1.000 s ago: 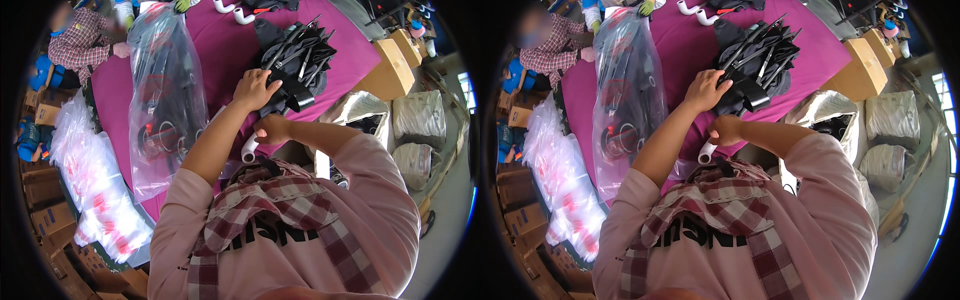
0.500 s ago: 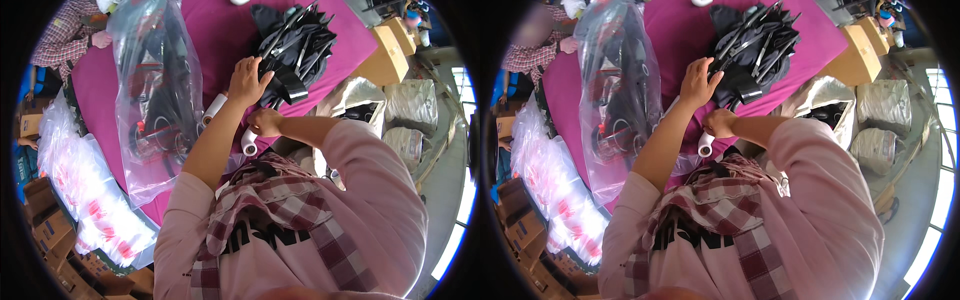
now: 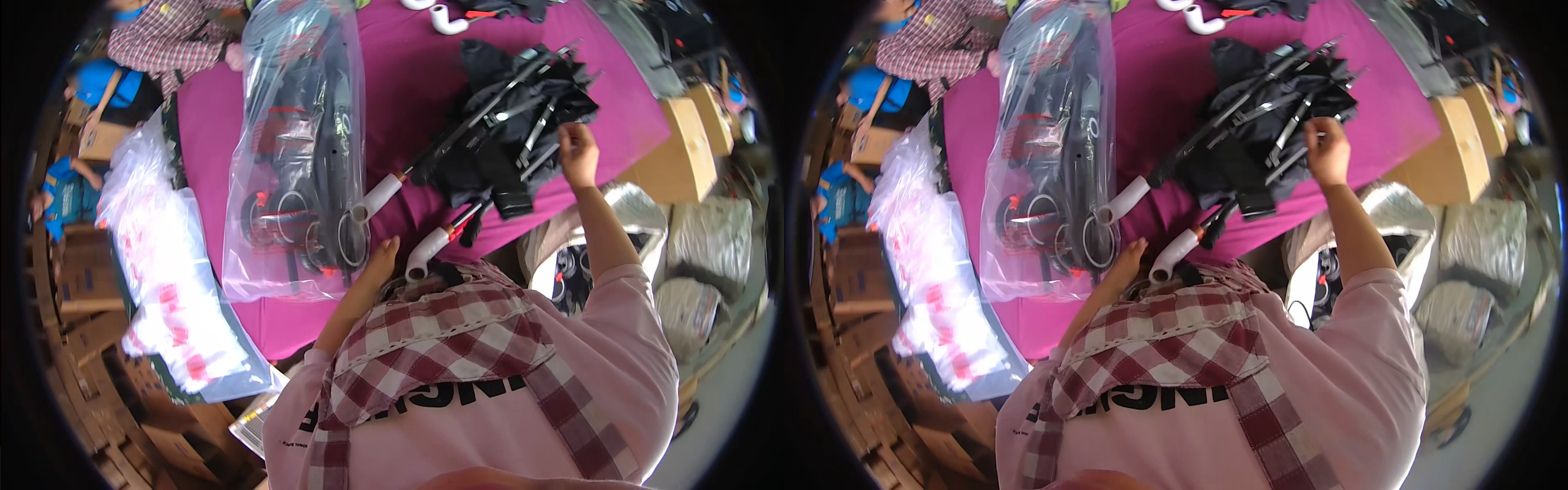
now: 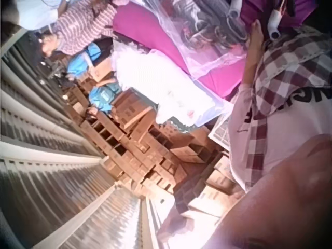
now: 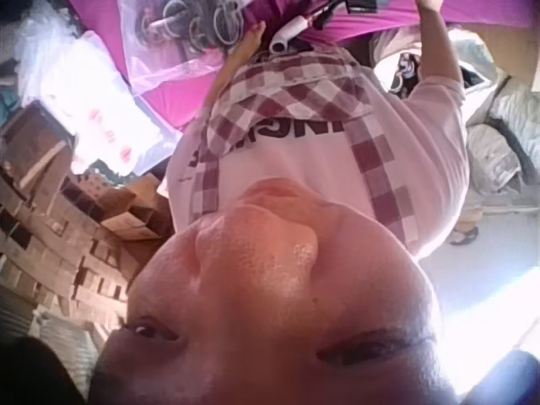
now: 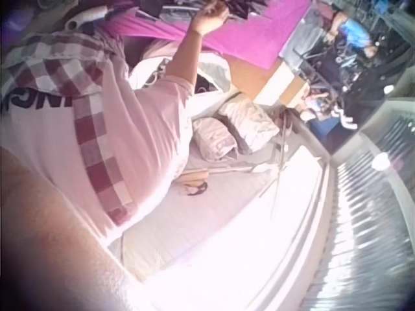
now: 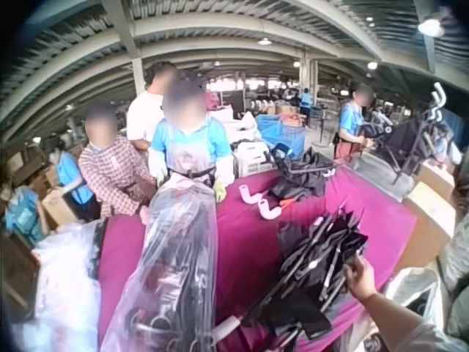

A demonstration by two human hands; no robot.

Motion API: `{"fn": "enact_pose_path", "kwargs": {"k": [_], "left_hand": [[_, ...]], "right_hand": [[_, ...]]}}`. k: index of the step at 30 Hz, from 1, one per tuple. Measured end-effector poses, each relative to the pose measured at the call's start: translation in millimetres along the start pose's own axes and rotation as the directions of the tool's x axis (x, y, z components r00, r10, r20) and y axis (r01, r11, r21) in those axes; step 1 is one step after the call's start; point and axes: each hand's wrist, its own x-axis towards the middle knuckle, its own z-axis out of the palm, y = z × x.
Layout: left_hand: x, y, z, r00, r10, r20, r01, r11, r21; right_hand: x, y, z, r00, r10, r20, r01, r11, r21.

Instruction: The person assembles baby strollers by attaching wheels and fabric seats to stroller frames on a pink table. They repeatedly pick up wheels and seats, place them into plastic bags, and hand them to a coworker for further assembly.

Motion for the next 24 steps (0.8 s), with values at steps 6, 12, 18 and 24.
{"fn": "enact_pose_path", "kwargs": {"k": [6,12,18,24], "left_hand": [[-27,56,28,0.950,-0.306,-0.056,0.297,0.946,-0.133],[-19,25,48,0.803,-0.564,-0.192,0.392,0.744,-0.542],[30,116,19,0.744,-0.550,-0.379,0.043,0.605,-0.795],[65,118,8,0.621,-0.617,-0.482,-0.097,0.550,-0.829]], "right_hand": [[91,220,42,0.823,0.510,-0.249,-0.565,0.691,-0.452],[138,301,54,0.718,0.696,0.003,-0.557,0.576,-0.598],[157,395,46,0.792,0.559,0.243,-0.288,0.695,-0.659],[136,483,-14,0.680,0.652,0.334,-0.281,0.653,-0.703]]}}
